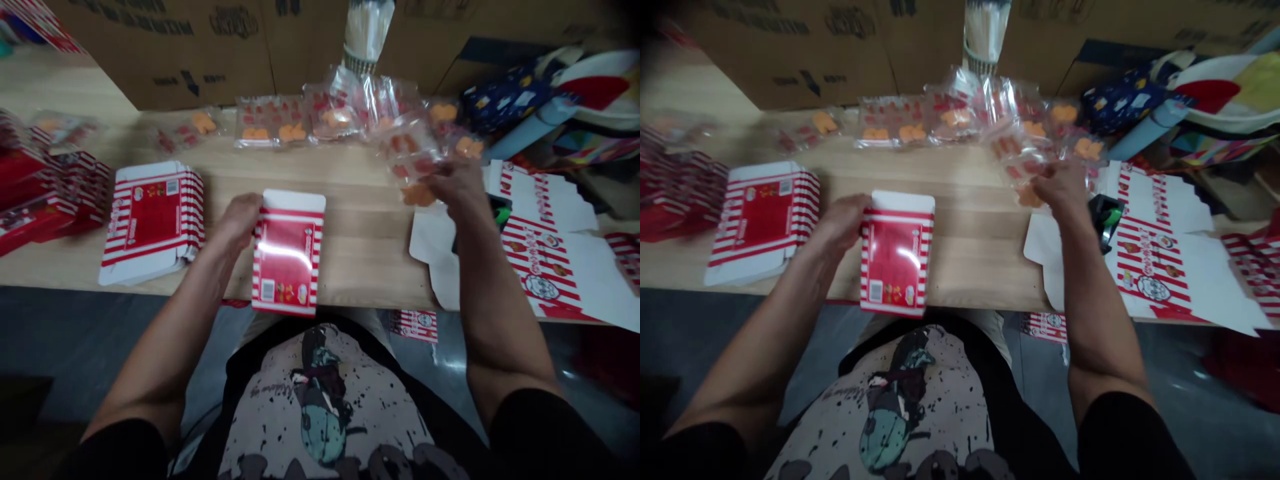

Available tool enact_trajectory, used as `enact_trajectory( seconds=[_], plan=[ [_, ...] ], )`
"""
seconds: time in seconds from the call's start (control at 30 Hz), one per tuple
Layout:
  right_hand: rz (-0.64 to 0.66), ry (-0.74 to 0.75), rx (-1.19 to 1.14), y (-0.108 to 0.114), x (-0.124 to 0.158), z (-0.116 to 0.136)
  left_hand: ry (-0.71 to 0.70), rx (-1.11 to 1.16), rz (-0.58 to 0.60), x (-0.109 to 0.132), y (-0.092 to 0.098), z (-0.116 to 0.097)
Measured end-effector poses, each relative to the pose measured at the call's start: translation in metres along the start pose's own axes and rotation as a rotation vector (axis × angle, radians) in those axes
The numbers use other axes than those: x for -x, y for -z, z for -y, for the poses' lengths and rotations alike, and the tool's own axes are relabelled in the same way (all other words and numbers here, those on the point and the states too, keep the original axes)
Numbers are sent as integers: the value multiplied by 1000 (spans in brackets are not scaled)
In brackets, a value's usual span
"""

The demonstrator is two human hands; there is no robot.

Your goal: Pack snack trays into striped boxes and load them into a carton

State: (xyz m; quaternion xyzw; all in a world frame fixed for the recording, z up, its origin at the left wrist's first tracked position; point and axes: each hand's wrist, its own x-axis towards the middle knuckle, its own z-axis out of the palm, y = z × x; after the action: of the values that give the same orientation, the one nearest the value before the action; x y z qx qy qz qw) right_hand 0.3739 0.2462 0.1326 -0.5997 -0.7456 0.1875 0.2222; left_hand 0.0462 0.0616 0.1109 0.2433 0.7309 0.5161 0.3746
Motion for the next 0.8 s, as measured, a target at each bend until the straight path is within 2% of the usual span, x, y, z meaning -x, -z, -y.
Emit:
enact_trajectory(
  seconds=[0.07,0.1,0.17,0.27,0.33,0.4,0.47,0.57,0.67,0.8],
  plan=[
    [-24,-41,-386,22,1,4,24,45,64,13,-1,10],
    [2,3,-538,26,5,10,23,62,94,19,-4,15],
    [69,89,-749,22,15,32,4,97,112,29,-14,23],
    [169,119,-1072,-9,31,74,-61,188,87,37,-28,26],
    [246,64,-1285,-35,40,96,-103,234,120,40,-31,25],
    [339,-18,-1437,-57,47,106,-129,250,173,42,-30,22],
    [412,-98,-1487,-71,54,106,-123,275,195,44,-25,20],
    [514,-157,-1406,-75,58,93,-64,324,174,45,-19,23],
    [569,-139,-1231,-65,51,76,-47,331,151,47,-18,26],
    [648,-112,-1017,-43,37,68,-121,271,180,51,-18,25]
  ],
)
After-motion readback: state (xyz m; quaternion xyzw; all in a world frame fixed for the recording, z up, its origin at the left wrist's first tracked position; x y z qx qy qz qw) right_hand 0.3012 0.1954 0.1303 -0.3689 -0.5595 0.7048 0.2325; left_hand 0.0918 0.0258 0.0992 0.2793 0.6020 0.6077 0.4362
